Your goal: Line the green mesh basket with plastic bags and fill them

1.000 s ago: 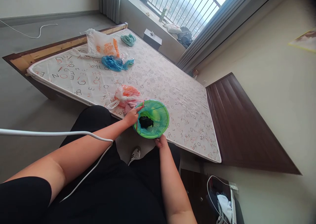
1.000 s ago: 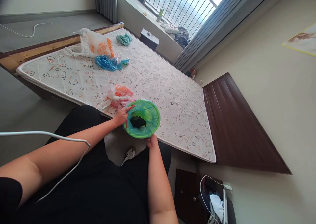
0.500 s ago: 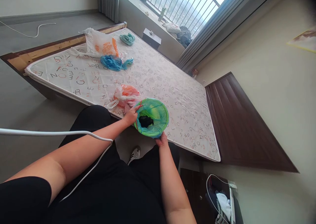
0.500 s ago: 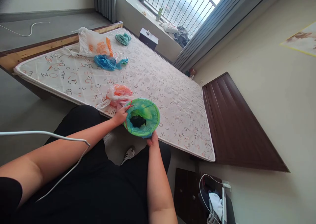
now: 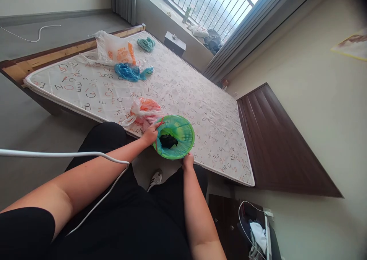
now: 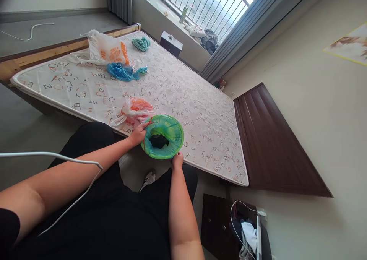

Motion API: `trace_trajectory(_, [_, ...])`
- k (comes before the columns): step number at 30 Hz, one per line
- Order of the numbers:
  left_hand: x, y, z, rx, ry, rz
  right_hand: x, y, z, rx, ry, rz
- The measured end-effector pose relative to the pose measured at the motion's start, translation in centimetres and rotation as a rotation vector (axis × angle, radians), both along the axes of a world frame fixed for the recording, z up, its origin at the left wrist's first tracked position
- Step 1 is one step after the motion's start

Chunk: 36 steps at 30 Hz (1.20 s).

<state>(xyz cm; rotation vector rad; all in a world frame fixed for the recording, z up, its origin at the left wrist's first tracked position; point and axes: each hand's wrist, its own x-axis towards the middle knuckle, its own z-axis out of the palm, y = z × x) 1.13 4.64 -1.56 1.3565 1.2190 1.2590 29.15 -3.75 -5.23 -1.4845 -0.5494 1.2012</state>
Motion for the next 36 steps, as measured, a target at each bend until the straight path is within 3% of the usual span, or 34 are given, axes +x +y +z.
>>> trace_trajectory(3, [0.0,-0.1,0.2,0.003,-0.001,-0.004,0.4,0.1,-0.1,-0.115,0.02,-0.053])
trace_trajectory(7, [-0.2,0.0,0.4,0.003,0.023,0.011,0.4,0.3,0.0,-0.167,0.11,-0.064])
trace_trajectory(15, [-1.0,0.5,0.1,-0.109,-0.018,0.116,0.1,1.1,2.9,0.033,0.355,-0.038])
trace_trajectory(20, [-1.1,0.5,0.1,-0.134,-0.056,0.205,-0.3,1.0,4.0,-0.026,0.424,0.051])
trace_trajectory(26, [-1.0,0.4,0.6,-0.203,-0.206,0.213,-1.8,0.2,3.4,-0.139,0.314,0.235])
trace_trajectory(36, [-1.0,0.2,0.9,-0.143,-0.101,0.152,-3.6,-0.4,1.9,-0.347,0.274,0.348])
